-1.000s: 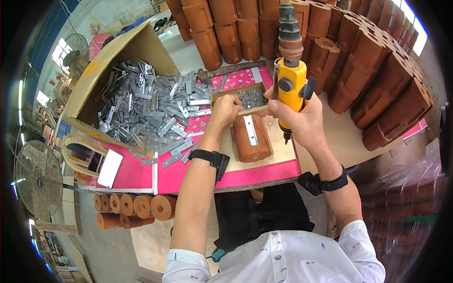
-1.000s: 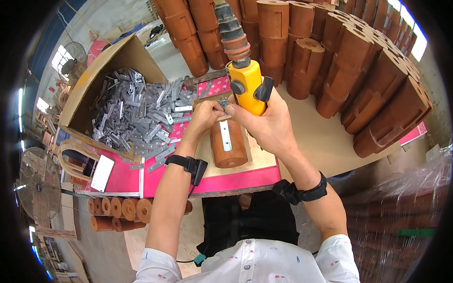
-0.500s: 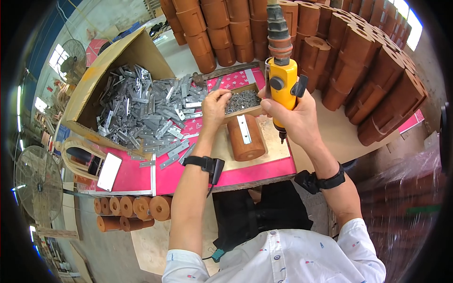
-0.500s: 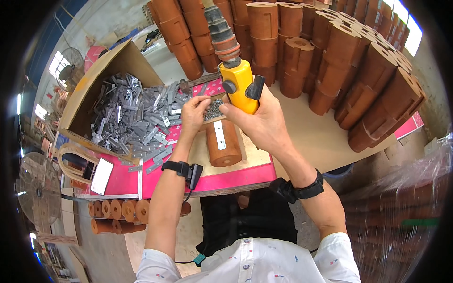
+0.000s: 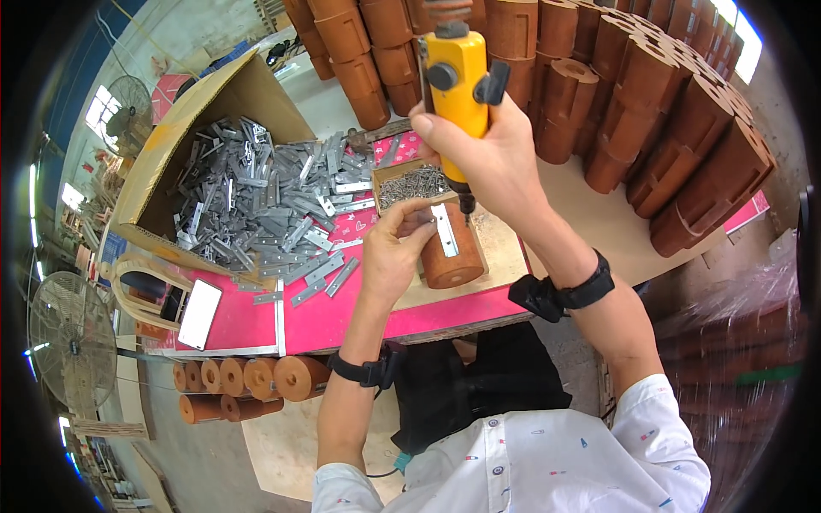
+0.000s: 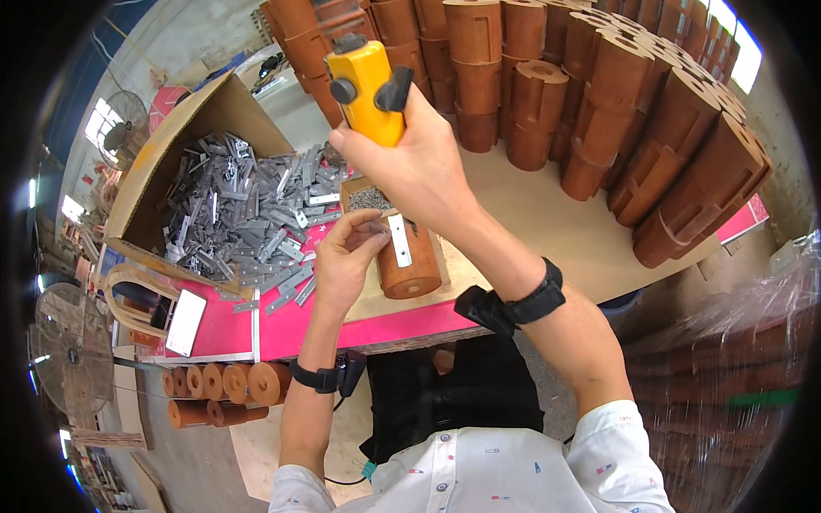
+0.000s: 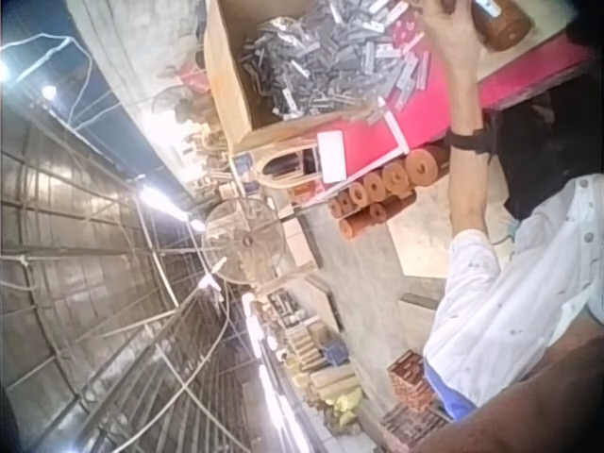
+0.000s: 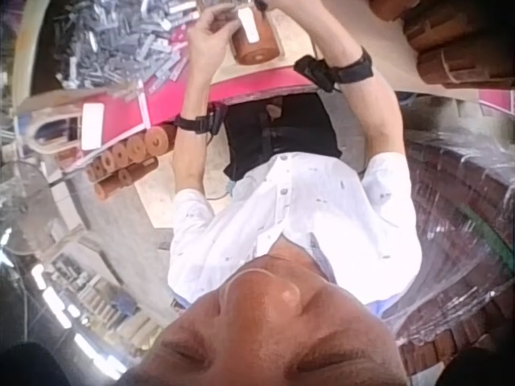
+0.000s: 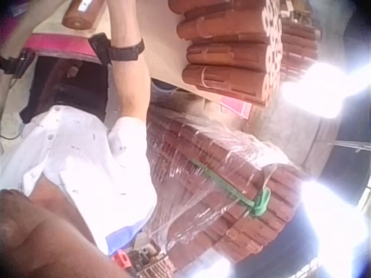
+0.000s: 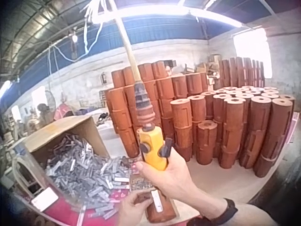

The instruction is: The worker is attaching metal brackets to cylindrical wooden components using a pneumatic screwdriver.

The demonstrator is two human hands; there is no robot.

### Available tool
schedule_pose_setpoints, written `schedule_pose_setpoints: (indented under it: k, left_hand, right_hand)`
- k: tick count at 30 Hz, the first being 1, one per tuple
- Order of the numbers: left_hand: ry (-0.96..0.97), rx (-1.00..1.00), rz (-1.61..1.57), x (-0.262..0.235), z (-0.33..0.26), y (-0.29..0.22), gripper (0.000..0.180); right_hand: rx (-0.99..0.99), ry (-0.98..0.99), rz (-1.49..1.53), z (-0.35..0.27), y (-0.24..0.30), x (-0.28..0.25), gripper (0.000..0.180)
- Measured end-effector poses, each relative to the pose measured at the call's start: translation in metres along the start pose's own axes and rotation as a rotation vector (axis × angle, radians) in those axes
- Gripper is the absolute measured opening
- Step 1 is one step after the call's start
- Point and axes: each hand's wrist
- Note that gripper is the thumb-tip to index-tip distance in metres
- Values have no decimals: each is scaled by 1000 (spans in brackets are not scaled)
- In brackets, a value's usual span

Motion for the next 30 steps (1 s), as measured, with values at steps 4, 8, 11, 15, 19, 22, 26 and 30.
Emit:
schedule_pose_setpoints:
  k: [4,8,11,15,19,22,26,30]
  left_hand:
    - [41,71,119,0,-4,6,32]
    - [24,63,106,4,-5,3,36]
    - [19,50,129,2,-4,-1,36]
    - [35,28,117,2,-3,-2,35]
    - [30,25,102,3,-4,-3,35]
    - [18,20,131,4,-4,-5,34]
    - [25,32,138,6,-2,-5,31]
    - [17,19,172,7,1,-2,27]
  right_hand:
    - [-30,-19,97,10,-1,17,34]
    - [-40,-8,75,12,-5,21,33]
    - [-58,-31,4,12,-11,22,34]
    - [-71,-11,-31,11,-11,22,25]
    - [-67,-35,7,11,-16,24,34]
    - [-78,-34,21,13,-18,24,35]
    - [-80,-44,3,13,-18,22,35]
    - [-90,-48,-20,13,-20,23,36]
Point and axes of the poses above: each hand's wrist, its own z-axis towards the middle knuckle, its own x-axis out of the palm, y = z × x, and after that the axes turned 5 degrees about x, right-handed
